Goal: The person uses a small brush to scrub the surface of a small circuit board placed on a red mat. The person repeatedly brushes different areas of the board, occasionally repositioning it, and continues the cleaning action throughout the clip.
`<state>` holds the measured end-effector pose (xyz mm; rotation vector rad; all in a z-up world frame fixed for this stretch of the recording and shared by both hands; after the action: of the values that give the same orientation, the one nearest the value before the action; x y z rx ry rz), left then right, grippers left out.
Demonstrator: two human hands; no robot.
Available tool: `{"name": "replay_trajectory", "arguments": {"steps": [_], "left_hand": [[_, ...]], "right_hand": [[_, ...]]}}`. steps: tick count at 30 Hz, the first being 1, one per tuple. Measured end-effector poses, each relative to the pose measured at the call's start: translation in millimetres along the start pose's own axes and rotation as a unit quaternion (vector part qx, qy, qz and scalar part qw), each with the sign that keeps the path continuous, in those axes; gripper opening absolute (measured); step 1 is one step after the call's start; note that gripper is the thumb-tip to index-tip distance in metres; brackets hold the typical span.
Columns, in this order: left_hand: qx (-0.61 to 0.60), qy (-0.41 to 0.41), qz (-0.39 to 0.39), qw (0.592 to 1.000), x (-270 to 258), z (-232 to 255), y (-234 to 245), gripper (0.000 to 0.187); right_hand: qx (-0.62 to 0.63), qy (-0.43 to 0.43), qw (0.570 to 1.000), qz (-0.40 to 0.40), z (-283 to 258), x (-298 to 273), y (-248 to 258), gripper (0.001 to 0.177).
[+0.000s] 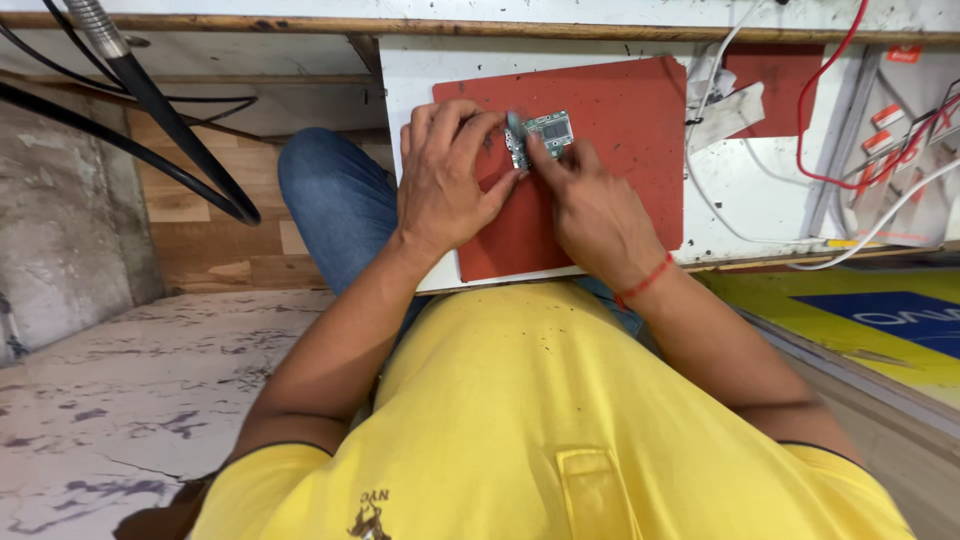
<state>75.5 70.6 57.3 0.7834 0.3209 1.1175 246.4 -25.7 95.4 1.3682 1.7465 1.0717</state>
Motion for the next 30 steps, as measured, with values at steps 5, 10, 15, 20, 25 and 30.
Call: {"name": "replay_trajectory", "arguments": {"steps": [5,10,15,20,25,30], "left_hand": [[-0.006,-0.015,-0.013,1.0,4.0,-3.3,5.2,0.063],[0.02,-0.022,-0.011,0.999,5.2,3.7,5.1,0.059],[0.034,-0.027,-0.009,0.999,-2.8,1.8,6.6,0.057],[0.061,-0.067,0.007,0.996,4.9,6.0,-4.2,0.054],[0.113,-0.072,0.026,0.991,-5.2,1.4,-6.6,0.052],[0.105,-0.068,0.013,0.992,-3.5,3.4,-11.9,0.052]], "right_hand": [[0.018,0.013,1.0,0.007,-1.5,6.5,-2.2,0.058],[0.005,-0.01,1.0,0.014,6.3,0.1,0.9,0.058],[-0.034,-0.002,0.995,0.091,17.3,-14.5,8.9,0.049],[-0.008,-0.019,0.998,0.054,35.7,-23.3,5.5,0.054],[0.029,0.023,0.998,0.047,31.0,-16.5,3.1,0.06],[0.054,0.001,0.997,0.058,23.7,-21.8,5.8,0.057]]}}
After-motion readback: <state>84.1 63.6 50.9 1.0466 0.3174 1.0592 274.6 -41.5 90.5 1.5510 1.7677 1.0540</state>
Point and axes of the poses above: each hand's wrist, its own x-axis towards the middle knuckle, its own y-axis out of the back of the hand, z = x × y, the point moved 2 cm from there along x, towards the middle knuckle, and after that the axes turned 13 degrees about y, right-handed, at the moved point
